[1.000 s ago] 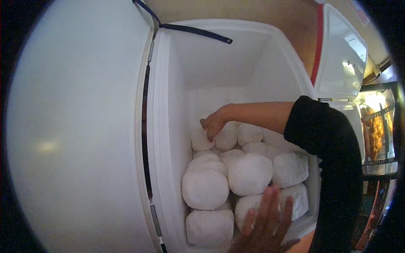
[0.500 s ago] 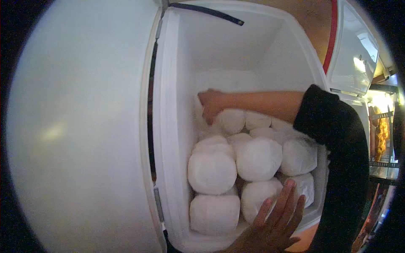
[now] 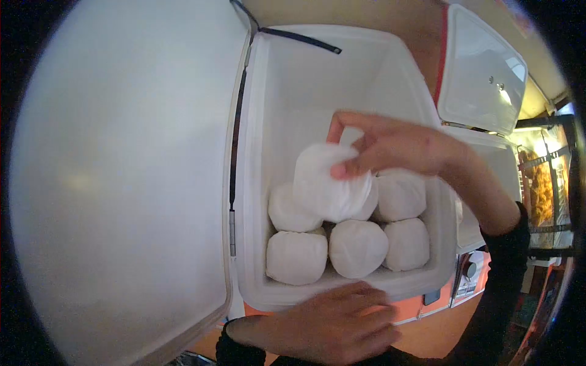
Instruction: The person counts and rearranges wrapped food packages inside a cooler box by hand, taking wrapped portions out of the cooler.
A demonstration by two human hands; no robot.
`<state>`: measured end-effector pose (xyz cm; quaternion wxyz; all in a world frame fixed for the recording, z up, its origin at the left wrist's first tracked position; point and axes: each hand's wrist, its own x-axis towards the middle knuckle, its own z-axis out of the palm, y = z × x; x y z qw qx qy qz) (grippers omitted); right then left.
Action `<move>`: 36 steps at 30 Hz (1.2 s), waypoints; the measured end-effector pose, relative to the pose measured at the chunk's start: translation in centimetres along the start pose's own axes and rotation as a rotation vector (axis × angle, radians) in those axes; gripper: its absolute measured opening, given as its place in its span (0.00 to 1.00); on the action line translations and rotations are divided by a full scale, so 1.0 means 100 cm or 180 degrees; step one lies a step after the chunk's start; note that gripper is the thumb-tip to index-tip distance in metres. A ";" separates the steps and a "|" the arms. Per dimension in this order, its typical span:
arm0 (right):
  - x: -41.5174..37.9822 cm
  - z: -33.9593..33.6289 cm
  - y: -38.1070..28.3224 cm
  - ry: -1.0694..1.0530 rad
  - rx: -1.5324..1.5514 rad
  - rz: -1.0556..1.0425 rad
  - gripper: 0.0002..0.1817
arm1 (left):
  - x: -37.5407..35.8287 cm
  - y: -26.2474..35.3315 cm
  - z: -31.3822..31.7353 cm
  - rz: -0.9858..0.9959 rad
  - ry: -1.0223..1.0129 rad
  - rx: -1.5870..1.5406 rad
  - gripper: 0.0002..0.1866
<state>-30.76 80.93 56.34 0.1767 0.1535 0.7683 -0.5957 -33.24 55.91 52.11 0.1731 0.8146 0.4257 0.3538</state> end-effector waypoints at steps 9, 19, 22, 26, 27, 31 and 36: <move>-0.014 0.030 0.025 0.0828 -0.2179 -0.1402 0.23 | 0.005 -0.021 -0.037 -0.2203 0.1116 0.0936 0.19; 0.015 -0.013 0.037 -0.0928 -0.0722 -0.0450 0.30 | 0.005 -0.026 -0.033 -0.2487 0.0699 0.0754 0.37; 0.022 -0.019 0.056 -0.0780 -0.0588 -0.0626 0.27 | 0.007 -0.029 -0.031 -0.2545 0.0713 0.0639 0.38; 0.025 -0.016 0.057 -0.0807 -0.1160 -0.0736 0.26 | 0.012 -0.029 -0.033 -0.2622 0.0782 0.0389 0.40; 0.024 -0.013 0.053 -0.0798 -0.1149 -0.0747 0.26 | 0.012 -0.030 -0.033 -0.2599 0.0769 0.0453 0.42; 0.014 -0.006 0.039 -0.0673 -0.1604 -0.0522 0.24 | 0.012 -0.030 -0.031 -0.2632 0.0841 0.0680 0.46; 0.005 -0.002 0.050 -0.0484 -0.1839 -0.0871 0.24 | 0.011 -0.028 -0.027 -0.2829 0.1160 0.0897 0.44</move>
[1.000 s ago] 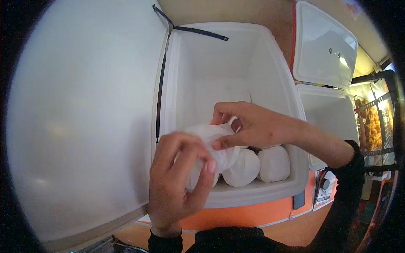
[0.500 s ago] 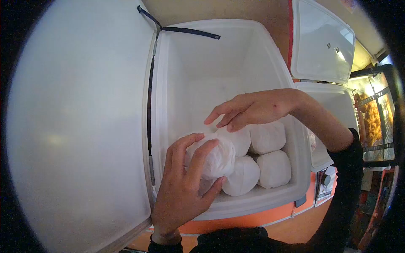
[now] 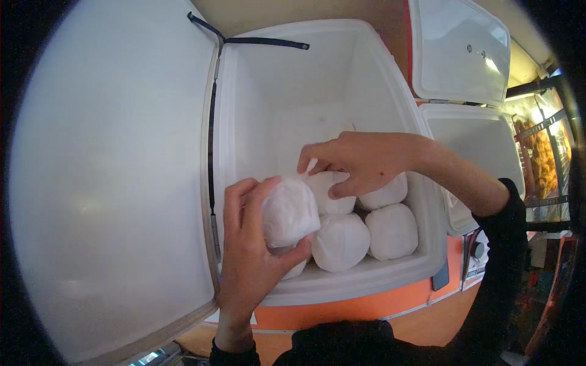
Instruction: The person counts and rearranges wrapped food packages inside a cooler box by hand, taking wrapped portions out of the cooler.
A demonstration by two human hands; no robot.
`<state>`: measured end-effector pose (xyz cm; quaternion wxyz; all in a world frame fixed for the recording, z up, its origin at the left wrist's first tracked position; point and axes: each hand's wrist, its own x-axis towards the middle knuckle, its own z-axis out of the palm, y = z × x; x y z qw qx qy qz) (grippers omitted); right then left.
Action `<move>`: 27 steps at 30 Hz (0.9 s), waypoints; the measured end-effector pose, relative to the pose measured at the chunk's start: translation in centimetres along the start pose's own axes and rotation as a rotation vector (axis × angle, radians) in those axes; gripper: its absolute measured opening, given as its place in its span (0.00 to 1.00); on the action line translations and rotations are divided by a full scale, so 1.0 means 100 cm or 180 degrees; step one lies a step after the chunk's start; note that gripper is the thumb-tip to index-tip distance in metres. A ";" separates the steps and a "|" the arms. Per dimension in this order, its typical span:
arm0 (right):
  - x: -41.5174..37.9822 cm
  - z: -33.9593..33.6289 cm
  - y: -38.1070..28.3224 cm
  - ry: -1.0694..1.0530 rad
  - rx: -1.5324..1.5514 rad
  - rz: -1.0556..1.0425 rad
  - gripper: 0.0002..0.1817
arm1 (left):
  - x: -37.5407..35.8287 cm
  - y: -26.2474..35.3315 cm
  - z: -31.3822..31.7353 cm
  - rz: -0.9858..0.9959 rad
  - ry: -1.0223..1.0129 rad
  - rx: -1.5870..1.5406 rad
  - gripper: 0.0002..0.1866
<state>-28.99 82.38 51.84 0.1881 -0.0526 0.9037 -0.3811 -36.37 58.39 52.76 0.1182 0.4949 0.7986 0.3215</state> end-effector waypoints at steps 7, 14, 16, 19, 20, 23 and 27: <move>-0.016 0.010 -0.015 0.0037 -0.0054 0.0071 0.22 | -0.001 0.000 0.001 -0.0188 0.0763 0.0348 0.40; -0.002 0.019 -0.004 0.0065 -0.0068 0.0015 0.30 | -0.001 -0.002 0.004 -0.0259 0.0888 0.0107 0.40; 0.005 0.018 -0.009 -0.0056 -0.0082 0.0172 0.30 | -0.001 -0.004 0.004 -0.0136 0.0970 0.0067 0.40; 0.010 0.023 -0.007 -0.0063 -0.0215 0.0262 0.30 | -0.001 0.000 0.003 -0.0185 0.0986 0.0014 0.40; 0.011 0.025 -0.006 0.0048 -0.0336 0.0194 0.30 | -0.002 0.000 0.003 -0.0184 0.0989 0.0011 0.40; 0.006 0.028 -0.011 0.0225 -0.0234 0.0083 0.29 | -0.003 0.002 0.000 -0.0167 0.0916 0.0036 0.39; -0.001 0.020 -0.005 0.0270 -0.0190 -0.0112 0.23 | 0.001 0.000 0.000 0.0243 0.0556 0.0082 0.41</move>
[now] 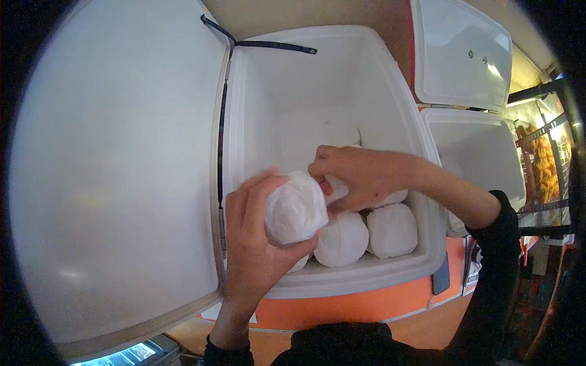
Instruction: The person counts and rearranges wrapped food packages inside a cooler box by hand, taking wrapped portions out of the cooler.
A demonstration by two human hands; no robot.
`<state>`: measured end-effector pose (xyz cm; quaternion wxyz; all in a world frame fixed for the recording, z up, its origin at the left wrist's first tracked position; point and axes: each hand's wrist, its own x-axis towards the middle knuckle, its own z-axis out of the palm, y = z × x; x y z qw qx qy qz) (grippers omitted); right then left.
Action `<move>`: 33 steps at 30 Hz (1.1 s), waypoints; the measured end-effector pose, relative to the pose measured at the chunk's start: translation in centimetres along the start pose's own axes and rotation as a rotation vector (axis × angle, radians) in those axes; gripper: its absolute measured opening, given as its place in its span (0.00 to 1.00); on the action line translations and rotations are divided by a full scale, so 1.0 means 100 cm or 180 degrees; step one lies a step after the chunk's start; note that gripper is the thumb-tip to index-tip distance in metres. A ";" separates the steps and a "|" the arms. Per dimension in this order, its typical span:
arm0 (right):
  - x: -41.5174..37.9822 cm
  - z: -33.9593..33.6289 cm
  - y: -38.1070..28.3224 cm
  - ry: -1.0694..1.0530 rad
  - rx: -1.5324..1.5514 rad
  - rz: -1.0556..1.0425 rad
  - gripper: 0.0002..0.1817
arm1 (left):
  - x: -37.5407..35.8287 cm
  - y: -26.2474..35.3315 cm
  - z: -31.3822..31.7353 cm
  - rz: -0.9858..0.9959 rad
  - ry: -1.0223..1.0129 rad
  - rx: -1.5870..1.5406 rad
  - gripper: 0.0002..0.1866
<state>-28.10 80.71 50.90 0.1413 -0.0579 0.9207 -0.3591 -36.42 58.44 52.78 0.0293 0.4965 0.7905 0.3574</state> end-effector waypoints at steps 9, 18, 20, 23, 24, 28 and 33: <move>0.014 -0.026 0.040 -0.0330 0.0972 -0.0280 0.20 | 0.005 0.003 0.005 0.0432 -0.0972 0.0125 0.41; 0.071 -0.065 0.058 -0.1510 0.0752 0.0252 0.17 | 0.009 0.004 0.001 0.0308 -0.1590 0.0425 0.43; 0.098 -0.078 0.078 -0.1370 0.0432 0.0891 0.20 | 0.009 0.004 -0.001 0.0255 -0.1644 0.0344 0.43; 0.141 -0.068 0.122 -0.1504 0.0037 0.1525 0.20 | 0.007 0.001 -0.005 0.0430 -0.1794 0.0455 0.43; 0.146 -0.057 0.142 -0.1478 0.0074 0.1573 0.20 | 0.005 0.000 -0.004 0.0525 -0.1796 0.0557 0.43; 0.162 0.016 0.219 -0.2463 -0.0376 0.1549 0.27 | 0.006 0.012 -0.011 0.0726 -0.1930 0.0801 0.38; 0.166 0.034 0.182 -0.2499 -0.0598 0.1511 0.39 | -0.009 0.014 -0.007 0.0758 -0.2080 0.0556 0.34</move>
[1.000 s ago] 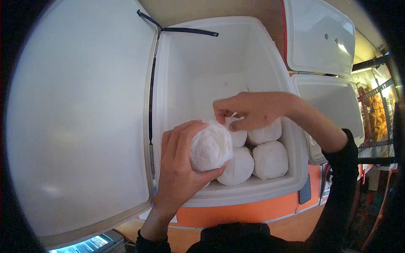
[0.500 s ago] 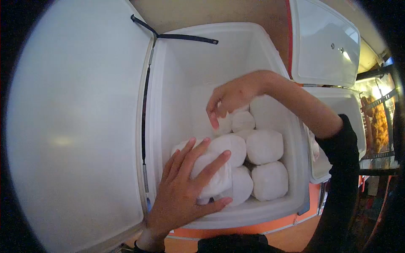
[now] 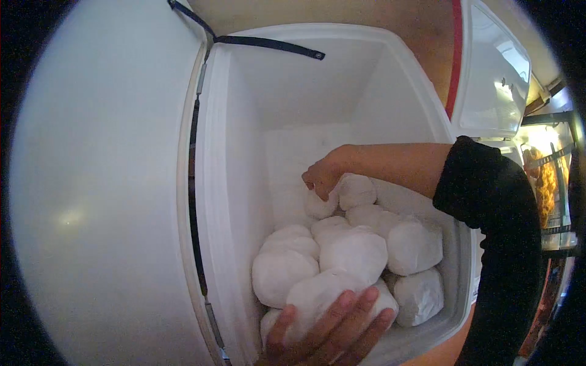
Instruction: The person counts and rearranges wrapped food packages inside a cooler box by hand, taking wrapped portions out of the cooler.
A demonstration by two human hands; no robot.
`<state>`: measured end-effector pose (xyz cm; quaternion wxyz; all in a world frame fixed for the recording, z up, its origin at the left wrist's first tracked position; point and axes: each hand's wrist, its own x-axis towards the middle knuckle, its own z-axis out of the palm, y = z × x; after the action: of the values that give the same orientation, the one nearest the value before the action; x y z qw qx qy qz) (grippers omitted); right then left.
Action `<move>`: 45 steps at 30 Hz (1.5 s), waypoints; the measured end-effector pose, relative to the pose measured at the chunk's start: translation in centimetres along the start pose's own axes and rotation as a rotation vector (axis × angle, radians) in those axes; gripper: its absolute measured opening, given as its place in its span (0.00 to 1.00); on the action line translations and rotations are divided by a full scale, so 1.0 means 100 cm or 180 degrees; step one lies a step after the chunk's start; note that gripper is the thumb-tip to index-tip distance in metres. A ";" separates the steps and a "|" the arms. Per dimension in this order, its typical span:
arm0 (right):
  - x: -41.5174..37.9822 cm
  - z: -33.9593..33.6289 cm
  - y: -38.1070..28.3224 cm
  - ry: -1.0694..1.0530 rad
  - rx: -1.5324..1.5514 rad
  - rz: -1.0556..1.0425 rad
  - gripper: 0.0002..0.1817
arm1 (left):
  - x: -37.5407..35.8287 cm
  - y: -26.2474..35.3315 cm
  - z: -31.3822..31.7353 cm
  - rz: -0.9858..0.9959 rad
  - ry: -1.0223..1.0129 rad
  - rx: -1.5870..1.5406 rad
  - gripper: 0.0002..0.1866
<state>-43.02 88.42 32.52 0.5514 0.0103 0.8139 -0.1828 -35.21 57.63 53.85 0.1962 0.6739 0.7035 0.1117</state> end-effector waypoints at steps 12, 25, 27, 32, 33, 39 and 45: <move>0.020 0.025 0.016 0.0139 0.0443 0.0169 0.55 | -0.003 -0.003 0.017 0.0115 0.0482 -0.0077 0.30; -0.268 -0.008 -0.038 0.1594 0.0793 -0.0718 0.41 | -0.004 -0.022 0.005 -0.0331 0.1126 -0.0618 0.36; -0.297 0.028 -0.048 0.1363 0.1126 -0.0647 0.37 | -0.003 -0.021 0.005 -0.0378 0.1294 -0.0765 0.37; -0.293 0.090 -0.073 0.1142 0.2465 -0.0843 0.35 | 0.000 -0.017 0.011 -0.0593 0.0919 -0.0437 0.44; -0.291 0.096 -0.073 0.1483 0.1970 -0.0907 0.31 | 0.000 -0.015 0.010 -0.0609 0.0914 -0.0416 0.44; -0.281 0.104 -0.070 0.2427 0.0463 -0.1052 0.25 | 0.001 -0.014 0.012 -0.0619 0.0941 -0.0418 0.40; -0.261 0.087 -0.067 0.1057 0.0687 -0.1741 0.27 | -0.001 -0.018 0.009 -0.0237 0.0984 -0.0496 0.36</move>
<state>-26.44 84.32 55.12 0.3375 -0.1205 0.8412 -0.4049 -36.46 57.36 52.27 0.1413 0.6049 0.7390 0.2608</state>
